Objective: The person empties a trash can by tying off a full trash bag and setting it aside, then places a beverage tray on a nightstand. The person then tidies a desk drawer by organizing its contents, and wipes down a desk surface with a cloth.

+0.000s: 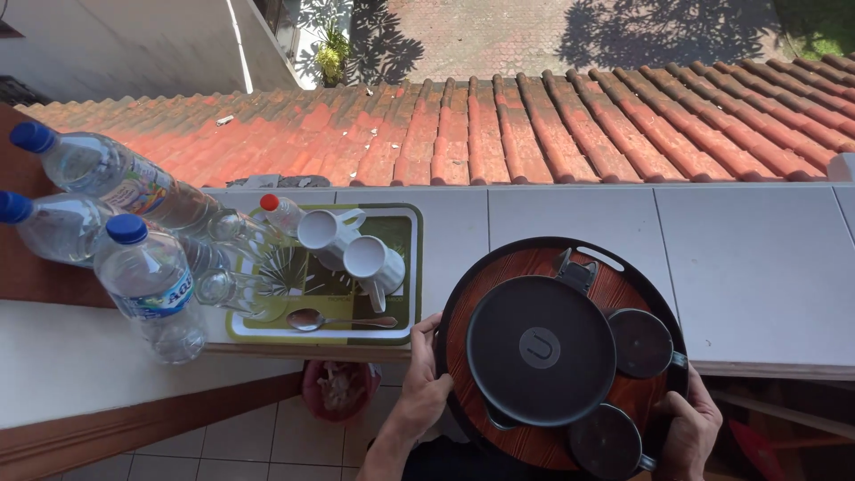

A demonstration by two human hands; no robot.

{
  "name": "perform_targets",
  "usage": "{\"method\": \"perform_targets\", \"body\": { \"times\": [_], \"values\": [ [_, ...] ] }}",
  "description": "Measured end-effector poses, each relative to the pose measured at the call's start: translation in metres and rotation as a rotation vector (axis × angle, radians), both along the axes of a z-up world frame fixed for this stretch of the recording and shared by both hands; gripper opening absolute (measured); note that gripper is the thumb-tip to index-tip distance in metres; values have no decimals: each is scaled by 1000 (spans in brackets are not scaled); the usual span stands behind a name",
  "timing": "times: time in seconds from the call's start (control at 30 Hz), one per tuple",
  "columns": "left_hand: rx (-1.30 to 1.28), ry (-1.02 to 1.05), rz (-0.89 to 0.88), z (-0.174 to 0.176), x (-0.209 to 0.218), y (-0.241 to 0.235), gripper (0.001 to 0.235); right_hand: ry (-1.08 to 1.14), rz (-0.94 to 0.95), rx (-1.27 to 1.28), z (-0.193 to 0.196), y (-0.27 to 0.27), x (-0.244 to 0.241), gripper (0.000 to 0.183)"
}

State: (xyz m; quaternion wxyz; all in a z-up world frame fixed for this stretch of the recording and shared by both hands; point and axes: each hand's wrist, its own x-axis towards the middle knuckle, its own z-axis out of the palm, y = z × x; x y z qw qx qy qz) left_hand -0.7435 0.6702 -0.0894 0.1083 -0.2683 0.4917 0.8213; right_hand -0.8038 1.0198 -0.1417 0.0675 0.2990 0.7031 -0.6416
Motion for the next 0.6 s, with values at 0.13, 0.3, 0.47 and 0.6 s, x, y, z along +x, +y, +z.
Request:
{"method": "perform_targets", "body": {
  "times": [0.13, 0.3, 0.47, 0.6],
  "values": [
    [-153, 20, -45, 30, 46, -15, 89, 52, 122, 40, -9, -4, 10, 67],
    [-150, 91, 133, 44, 122, -42, 94, 50, 222, 36, -12, -34, 36, 71],
    [-134, 27, 361, 83, 219, -67, 94, 65, 368, 15, 27, -111, 88, 74],
    [-181, 31, 564, 115, 322, -87, 91, 51, 523, -27, 59, -177, 154, 76]
  ]
}}
